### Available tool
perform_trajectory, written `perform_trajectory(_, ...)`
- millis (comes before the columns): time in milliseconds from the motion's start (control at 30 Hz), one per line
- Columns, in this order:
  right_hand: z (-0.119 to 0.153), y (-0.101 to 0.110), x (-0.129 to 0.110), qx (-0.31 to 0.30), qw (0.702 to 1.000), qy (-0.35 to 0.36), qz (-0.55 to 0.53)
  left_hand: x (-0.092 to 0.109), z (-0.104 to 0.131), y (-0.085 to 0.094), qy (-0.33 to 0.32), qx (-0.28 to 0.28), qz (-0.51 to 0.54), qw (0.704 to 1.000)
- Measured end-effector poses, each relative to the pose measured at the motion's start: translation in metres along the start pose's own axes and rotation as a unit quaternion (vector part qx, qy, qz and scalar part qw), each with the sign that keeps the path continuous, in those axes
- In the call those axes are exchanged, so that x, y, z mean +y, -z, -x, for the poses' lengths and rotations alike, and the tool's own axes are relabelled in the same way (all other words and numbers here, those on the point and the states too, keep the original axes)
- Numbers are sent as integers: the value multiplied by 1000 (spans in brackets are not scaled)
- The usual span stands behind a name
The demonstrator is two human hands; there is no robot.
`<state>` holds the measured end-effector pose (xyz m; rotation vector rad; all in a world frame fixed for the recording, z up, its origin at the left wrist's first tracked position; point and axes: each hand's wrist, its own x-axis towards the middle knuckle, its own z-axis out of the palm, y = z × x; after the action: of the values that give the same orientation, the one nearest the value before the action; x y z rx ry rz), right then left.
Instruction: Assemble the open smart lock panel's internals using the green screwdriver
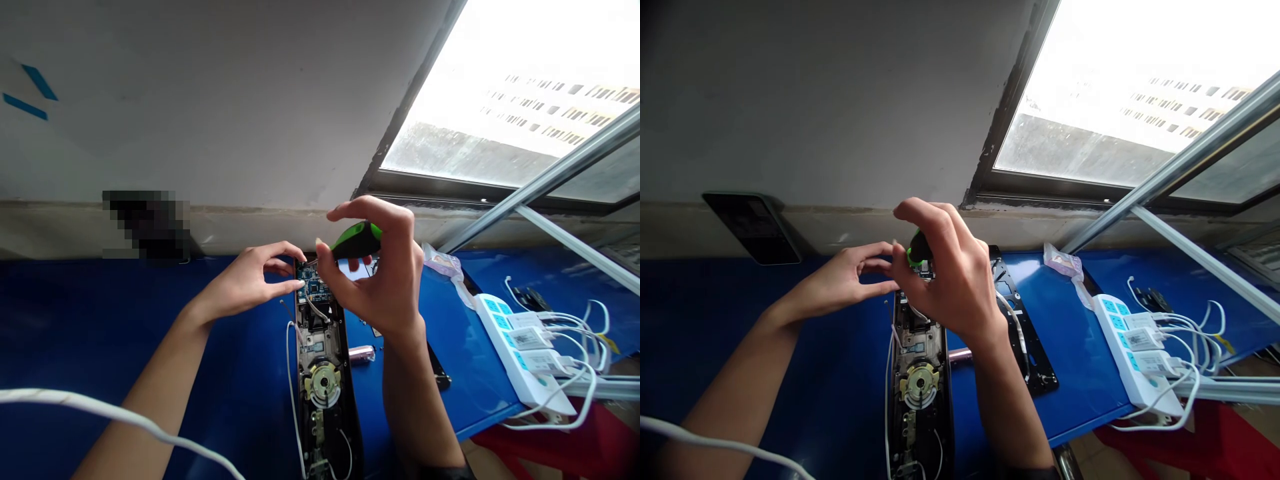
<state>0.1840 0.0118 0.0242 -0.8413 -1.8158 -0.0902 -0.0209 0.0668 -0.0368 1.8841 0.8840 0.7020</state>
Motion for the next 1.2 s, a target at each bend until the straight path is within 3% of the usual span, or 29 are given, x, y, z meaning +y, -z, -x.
perform_trajectory(100,0,0,1,16,1000,2,11,0,0,0,-1,-3,-4,1000)
perform_trajectory(267,0,3,-1,-47,998,-10,-33,0,0,0,-3,-3,-4,1000)
perform_trajectory(467,1,1,-1,21,999,8,39,-2,0,0,-6,0,-4,1000)
perform_trajectory(667,-1,7,-3,-34,999,-8,-10,1,0,0,-2,3,-7,1000)
perform_trajectory(833,1,6,-2,3,999,-1,42,2,1,0,0,-1,-2,1000)
perform_trajectory(1000,1,8,-3,-33,999,-17,-7,1,1,1,6,-1,-11,1000)
perform_trajectory(1200,1,9,-1,-17,999,-1,27,1,1,0,2,0,-14,1000)
